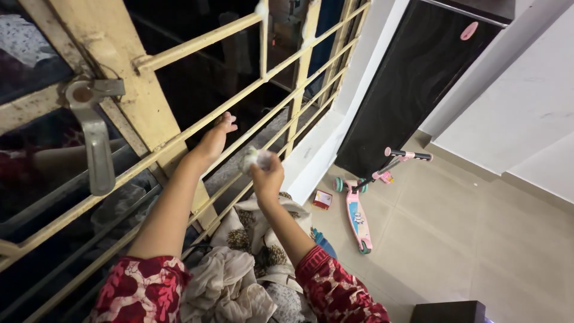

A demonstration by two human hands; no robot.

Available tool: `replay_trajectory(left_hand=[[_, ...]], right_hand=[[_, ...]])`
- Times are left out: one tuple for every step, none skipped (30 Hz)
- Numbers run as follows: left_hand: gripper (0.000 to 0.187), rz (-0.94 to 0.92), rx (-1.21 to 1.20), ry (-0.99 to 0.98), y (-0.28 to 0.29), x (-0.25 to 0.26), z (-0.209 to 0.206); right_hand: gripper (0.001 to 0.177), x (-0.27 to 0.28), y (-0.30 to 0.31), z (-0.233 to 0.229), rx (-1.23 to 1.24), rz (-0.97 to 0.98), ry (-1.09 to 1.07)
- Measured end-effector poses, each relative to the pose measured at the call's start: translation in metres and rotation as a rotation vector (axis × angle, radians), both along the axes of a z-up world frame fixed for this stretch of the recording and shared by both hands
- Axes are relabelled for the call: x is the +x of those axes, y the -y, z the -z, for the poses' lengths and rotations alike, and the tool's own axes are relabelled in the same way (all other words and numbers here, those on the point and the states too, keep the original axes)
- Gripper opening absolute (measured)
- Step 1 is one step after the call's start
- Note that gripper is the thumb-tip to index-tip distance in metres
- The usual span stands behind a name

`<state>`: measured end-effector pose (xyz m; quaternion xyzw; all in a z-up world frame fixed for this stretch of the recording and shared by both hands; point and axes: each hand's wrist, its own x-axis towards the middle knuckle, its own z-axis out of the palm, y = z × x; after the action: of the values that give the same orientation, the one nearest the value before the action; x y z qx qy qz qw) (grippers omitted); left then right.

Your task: The person scrubs the metal window grille with a soapy sponge, then wipes the grille with a cloth. The person works on the vertical and horizontal bars of the grille, moving from one section to another.

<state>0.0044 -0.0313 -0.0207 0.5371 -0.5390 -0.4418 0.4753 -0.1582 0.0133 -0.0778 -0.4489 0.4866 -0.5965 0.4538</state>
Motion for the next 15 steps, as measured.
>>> replay_trajectory(left_hand=[[0.071,0.004,0.03,0.02,-0.005,0.001,-0.004],[0.071,0.008,0.061,0.04,-0.009,0.002,-0.007],[0.071,-0.002,0.089,0.042,-0.012,0.002,-0.01],[0.072,-0.011,0.118,0.045,-0.015,0.001,-0.013],[0.072,-0.02,0.145,0.046,-0.017,0.001,-0.015],[0.072,0.001,0.102,0.024,-0.018,0.0,-0.016],[0.072,0.023,0.057,0.003,-0.018,-0.002,-0.017],[0.072,0.045,0.013,-0.018,-0.018,-0.003,-0.018],[0.072,0.024,0.041,-0.013,-0.017,-0.004,-0.019],[0.072,0.002,0.069,-0.007,-0.017,-0.005,-0.019],[0.072,-0.019,0.097,-0.003,-0.016,-0.005,-0.019],[0.071,-0.029,0.084,0.019,-0.014,-0.005,-0.02],[0.071,-0.039,0.072,0.04,-0.013,-0.004,-0.02],[0.07,-0.049,0.06,0.062,-0.011,-0.003,-0.02],[0.07,-0.043,0.048,0.055,-0.01,-0.003,-0.02]], right_hand=[[0.031,0.008,-0.008,0.001,-0.028,-0.022,0.006],[0.029,0.016,-0.013,0.002,-0.056,-0.044,0.013],[0.029,0.024,-0.018,0.003,-0.085,-0.056,0.049],[0.028,0.031,-0.022,0.004,-0.114,-0.067,0.085],[0.028,0.036,-0.024,0.005,-0.144,-0.079,0.12],[0.03,0.039,-0.026,0.005,-0.189,-0.082,0.141],[0.031,0.042,-0.028,0.004,-0.235,-0.085,0.162],[0.032,0.045,-0.03,0.001,-0.281,-0.087,0.184],[0.032,0.047,-0.034,-0.001,-0.267,-0.078,0.13],[0.032,0.05,-0.04,-0.004,-0.254,-0.069,0.076],[0.033,0.053,-0.046,-0.007,-0.24,-0.06,0.022],[0.033,0.056,-0.057,-0.009,-0.29,-0.036,-0.088],[0.034,0.059,-0.071,-0.01,-0.338,-0.012,-0.197],[0.035,0.063,-0.084,-0.01,-0.386,0.012,-0.306],[0.035,0.064,-0.096,-0.01,-0.442,-0.034,-0.288]])
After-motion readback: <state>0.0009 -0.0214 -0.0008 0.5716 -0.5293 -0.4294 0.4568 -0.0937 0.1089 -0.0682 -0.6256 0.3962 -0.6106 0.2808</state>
